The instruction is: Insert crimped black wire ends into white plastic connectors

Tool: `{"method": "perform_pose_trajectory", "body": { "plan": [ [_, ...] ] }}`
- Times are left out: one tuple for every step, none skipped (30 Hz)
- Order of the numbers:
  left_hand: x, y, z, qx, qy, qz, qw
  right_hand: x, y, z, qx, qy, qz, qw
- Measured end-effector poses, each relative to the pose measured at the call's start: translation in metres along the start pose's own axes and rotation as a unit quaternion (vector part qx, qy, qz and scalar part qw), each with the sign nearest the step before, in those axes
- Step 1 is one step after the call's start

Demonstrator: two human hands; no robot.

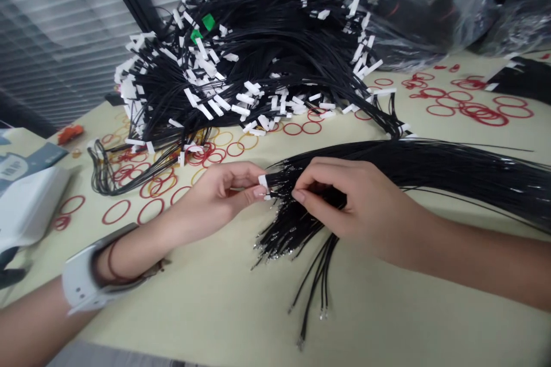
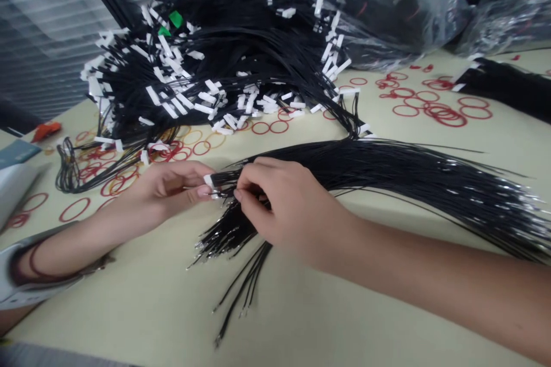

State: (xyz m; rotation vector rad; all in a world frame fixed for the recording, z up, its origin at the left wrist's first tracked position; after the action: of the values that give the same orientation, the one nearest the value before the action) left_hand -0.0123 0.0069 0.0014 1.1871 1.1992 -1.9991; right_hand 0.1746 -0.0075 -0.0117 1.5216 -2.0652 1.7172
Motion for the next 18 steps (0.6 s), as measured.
{"method": "perform_pose_trajectory", "body": {
  "plan": [
    [0.0004,-0.0001,-0.0004,0.001,-0.002,0.007,1.0,-0.0006,0.0,0.0002,-0.002,-0.001,0.0,1.0],
    [0.0008,-0.0003,-0.0007,0.002,-0.002,0.012,1.0,-0.0014,0.0,0.0005,-0.005,0.0,0.001,1.0],
    [0.0011,-0.0006,-0.001,0.001,-0.001,0.017,1.0,-0.0025,0.0001,0.0009,-0.01,0.003,0.003,1.0],
    [0.0014,-0.0011,-0.0013,0.001,0.0,0.02,1.0,-0.0035,0.0001,0.0014,-0.015,0.006,0.005,1.0],
    [0.0017,-0.0016,-0.0016,0.002,0.002,0.024,1.0,-0.0045,0.0001,0.002,-0.02,0.009,0.007,1.0],
    [0.002,-0.0021,-0.0019,0.001,0.001,0.028,1.0,-0.0054,0.0,0.0026,-0.021,0.011,0.008,1.0],
    [0.0022,-0.0025,-0.0022,0.001,0.0,0.03,1.0,-0.006,-0.0001,0.0031,-0.021,0.012,0.008,1.0],
    [0.0024,-0.0029,-0.0025,0.0,-0.001,0.031,1.0,-0.0065,-0.0001,0.0036,-0.017,0.012,0.01,1.0],
    [0.0025,-0.0032,-0.0028,-0.002,-0.002,0.029,1.0,-0.0069,-0.0001,0.0038,-0.013,0.011,0.013,1.0],
    [0.0025,-0.0034,-0.003,-0.005,-0.003,0.025,1.0,-0.0072,-0.0001,0.0039,-0.009,0.011,0.016,1.0],
    [0.0024,-0.0035,-0.0031,-0.009,-0.006,0.02,1.0,-0.0074,0.0001,0.0039,-0.005,0.012,0.019,1.0],
    [0.0024,-0.0034,-0.0031,-0.013,-0.008,0.016,1.0,-0.0075,0.0002,0.0038,-0.005,0.012,0.022,1.0],
    [0.0023,-0.0033,-0.003,-0.016,-0.01,0.015,1.0,-0.0077,0.0003,0.0038,-0.004,0.014,0.023,1.0],
    [0.0023,-0.0032,-0.0028,-0.018,-0.011,0.017,1.0,-0.0078,0.0005,0.0039,-0.004,0.015,0.023,1.0],
    [0.0024,-0.003,-0.0027,-0.017,-0.011,0.022,1.0,-0.0079,0.0006,0.0041,-0.004,0.015,0.022,1.0],
    [0.0026,-0.0028,-0.0026,-0.016,-0.01,0.027,0.999,-0.008,0.0007,0.0042,-0.004,0.015,0.021,1.0],
    [0.0028,-0.0027,-0.0026,-0.015,-0.008,0.032,0.999,-0.008,0.0007,0.0044,-0.004,0.013,0.02,1.0],
    [0.0031,-0.0026,-0.0027,-0.014,-0.006,0.035,0.999,-0.0081,0.0007,0.0045,-0.004,0.013,0.019,1.0]
  ]
}}
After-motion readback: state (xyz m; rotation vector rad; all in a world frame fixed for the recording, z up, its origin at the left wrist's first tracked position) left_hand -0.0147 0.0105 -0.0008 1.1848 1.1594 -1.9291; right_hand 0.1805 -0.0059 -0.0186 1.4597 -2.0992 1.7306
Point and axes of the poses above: each hand's wrist, its own z-axis away from the middle knuckle, its own y-axis out of the palm, x = y × z, the point moved 1 cm from there along -z, towards the middle knuckle, and after that the axes turned 5 degrees about -y, right-handed, at the moved point
